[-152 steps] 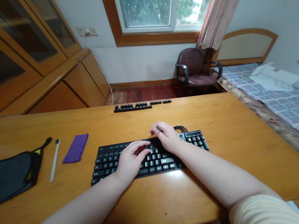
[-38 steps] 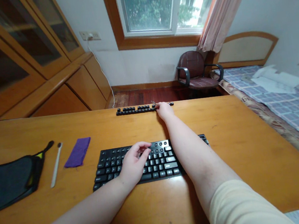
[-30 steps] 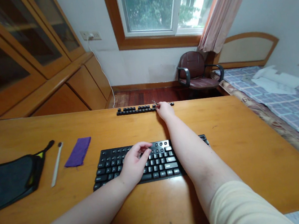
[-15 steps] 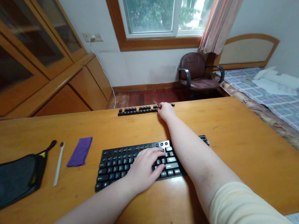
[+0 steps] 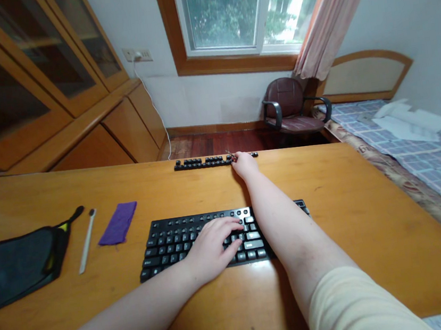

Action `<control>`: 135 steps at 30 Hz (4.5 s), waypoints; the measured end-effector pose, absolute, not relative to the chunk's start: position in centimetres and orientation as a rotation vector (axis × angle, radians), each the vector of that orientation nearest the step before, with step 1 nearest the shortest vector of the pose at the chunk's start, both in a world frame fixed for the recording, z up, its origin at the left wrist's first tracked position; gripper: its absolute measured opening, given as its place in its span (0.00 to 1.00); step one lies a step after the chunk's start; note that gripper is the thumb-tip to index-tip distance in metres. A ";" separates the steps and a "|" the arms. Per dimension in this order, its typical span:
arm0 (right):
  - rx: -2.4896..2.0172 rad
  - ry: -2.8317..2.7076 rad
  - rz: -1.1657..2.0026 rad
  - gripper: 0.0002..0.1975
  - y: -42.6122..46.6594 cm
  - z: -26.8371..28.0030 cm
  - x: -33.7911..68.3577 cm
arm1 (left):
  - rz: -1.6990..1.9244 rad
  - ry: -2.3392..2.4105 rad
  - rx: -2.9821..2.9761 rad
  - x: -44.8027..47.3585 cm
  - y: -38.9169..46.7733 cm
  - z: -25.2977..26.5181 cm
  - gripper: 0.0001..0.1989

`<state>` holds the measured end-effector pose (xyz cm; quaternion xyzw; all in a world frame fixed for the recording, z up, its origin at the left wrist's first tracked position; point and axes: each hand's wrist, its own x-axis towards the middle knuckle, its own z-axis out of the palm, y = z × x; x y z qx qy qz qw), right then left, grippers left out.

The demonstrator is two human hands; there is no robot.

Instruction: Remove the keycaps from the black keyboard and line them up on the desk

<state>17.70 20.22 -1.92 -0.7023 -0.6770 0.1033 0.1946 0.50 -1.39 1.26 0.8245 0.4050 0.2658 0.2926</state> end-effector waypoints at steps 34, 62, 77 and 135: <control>-1.949 -1.908 0.288 0.10 20.2 -2.1 17.8 | 0.730 1.065 2.192 0.5 -1.3 1.1 0.13; -1.260 -2.167 0.600 0.15 4.5 4.0 21.2 | 0.192 1.281 2.704 0.6 -3.7 1.6 0.34; -1.352 -2.359 0.621 0.13 4.6 3.0 19.4 | 0.232 1.188 2.723 0.5 -2.7 -0.1 0.37; -1.326 -1.826 0.536 0.19 3.6 0.8 18.4 | 0.266 1.142 2.739 0.7 -2.7 0.3 0.37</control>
